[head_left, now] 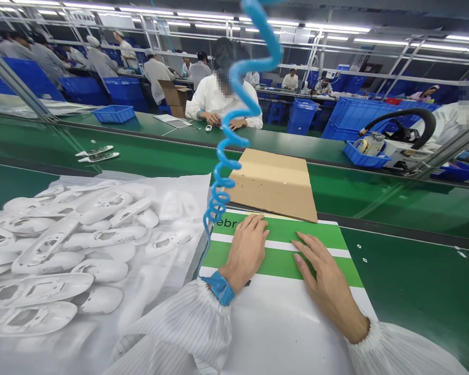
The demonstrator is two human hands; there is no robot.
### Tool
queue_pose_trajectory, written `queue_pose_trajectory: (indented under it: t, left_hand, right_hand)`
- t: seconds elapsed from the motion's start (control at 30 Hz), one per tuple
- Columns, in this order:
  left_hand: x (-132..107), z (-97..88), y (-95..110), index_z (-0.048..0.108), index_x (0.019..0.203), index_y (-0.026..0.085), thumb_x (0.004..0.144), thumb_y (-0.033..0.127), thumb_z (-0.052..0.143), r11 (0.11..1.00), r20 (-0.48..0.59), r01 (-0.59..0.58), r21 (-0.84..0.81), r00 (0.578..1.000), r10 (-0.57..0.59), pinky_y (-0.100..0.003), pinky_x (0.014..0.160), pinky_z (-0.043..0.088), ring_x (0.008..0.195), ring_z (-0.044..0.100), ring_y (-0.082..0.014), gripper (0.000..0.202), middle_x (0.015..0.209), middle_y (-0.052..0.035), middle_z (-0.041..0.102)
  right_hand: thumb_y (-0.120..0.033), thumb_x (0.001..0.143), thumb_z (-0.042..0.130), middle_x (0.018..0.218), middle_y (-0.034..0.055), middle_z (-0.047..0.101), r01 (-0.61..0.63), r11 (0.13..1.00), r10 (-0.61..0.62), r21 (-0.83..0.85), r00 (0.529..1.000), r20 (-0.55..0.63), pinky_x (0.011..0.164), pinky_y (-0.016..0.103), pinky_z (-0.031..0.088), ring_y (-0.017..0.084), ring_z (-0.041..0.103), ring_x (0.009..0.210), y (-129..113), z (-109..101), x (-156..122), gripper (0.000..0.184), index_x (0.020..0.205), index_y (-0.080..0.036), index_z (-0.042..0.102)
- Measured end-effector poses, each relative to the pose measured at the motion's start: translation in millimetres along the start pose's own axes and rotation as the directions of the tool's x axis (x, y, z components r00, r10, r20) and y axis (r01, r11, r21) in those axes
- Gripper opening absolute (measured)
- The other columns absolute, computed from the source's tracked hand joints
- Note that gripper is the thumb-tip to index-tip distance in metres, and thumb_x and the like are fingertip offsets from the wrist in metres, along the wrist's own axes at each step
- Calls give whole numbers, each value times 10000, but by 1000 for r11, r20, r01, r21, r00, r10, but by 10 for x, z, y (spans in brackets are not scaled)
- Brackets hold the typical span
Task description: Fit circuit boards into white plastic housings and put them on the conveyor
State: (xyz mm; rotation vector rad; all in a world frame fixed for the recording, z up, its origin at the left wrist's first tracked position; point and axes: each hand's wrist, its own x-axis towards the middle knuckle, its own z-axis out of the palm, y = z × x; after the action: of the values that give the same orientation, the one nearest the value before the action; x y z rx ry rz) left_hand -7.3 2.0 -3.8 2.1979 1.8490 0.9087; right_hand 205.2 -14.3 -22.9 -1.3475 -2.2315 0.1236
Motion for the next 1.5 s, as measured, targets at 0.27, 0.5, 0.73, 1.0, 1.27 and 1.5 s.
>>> queue_pose_trajectory:
  t: [0.27, 0.5, 0.73, 1.0, 1.27, 1.5]
  left_hand:
    - [-68, 0, 52, 587, 1077, 201, 982, 210, 478, 998, 3, 12, 58, 1000, -13, -401, 1035, 443, 1260, 507, -219, 145, 1324, -35, 604]
    - [-101, -19, 73, 575, 1063, 193, 983, 204, 468, 999, 2, -1, 49, 1000, 1, -418, 1011, 452, 1249, 510, -222, 134, 1295, -48, 609]
    - [-82, 0, 57, 581, 1068, 192, 984, 200, 458, 999, 10, 17, 37, 1000, -17, -425, 1030, 445, 1261, 500, -229, 150, 1301, -45, 608]
    - [-66, 5, 28, 582, 1099, 194, 998, 209, 429, 1000, 2, -3, 18, 1000, 3, -424, 1038, 437, 1293, 480, -234, 184, 1329, -56, 597]
    - [-50, 6, 18, 585, 1080, 188, 990, 199, 442, 1000, -3, 4, 9, 1000, -3, -440, 1042, 439, 1285, 489, -241, 169, 1327, -59, 599]
    - [-58, -1, 22, 588, 1084, 192, 993, 202, 438, 1000, -11, 8, 7, 1000, -8, -435, 1051, 438, 1288, 489, -228, 176, 1325, -66, 600]
  right_hand:
    - [-454, 993, 397, 1465, 26, 518, 81, 996, -82, -22, 997, -15, 1108, 539, 421, 285, 422, 1388, 144, 78, -72, 432, 1314, -245, 596]
    - [-533, 979, 359, 1471, 1, 513, 95, 995, -96, -27, 995, -22, 1129, 514, 407, 271, 435, 1381, 212, 120, -94, 489, 1322, -266, 585]
    - [-489, 988, 385, 1447, 34, 536, 105, 994, -106, -23, 993, -52, 1080, 523, 452, 288, 452, 1366, 182, 115, -73, 450, 1304, -247, 594]
    - [-444, 998, 405, 1469, 31, 512, 52, 999, -52, -10, 998, -27, 1076, 520, 460, 281, 417, 1393, 98, 79, -58, 418, 1334, -260, 574]
    - [-416, 1000, 418, 1455, 28, 527, 56, 998, -56, -5, 998, -39, 1075, 515, 463, 273, 426, 1384, 67, 75, -46, 400, 1340, -264, 564]
    - [-407, 999, 423, 1468, 36, 512, 55, 998, -55, -3, 998, -31, 1090, 511, 447, 268, 414, 1393, 66, 74, -56, 403, 1346, -254, 559]
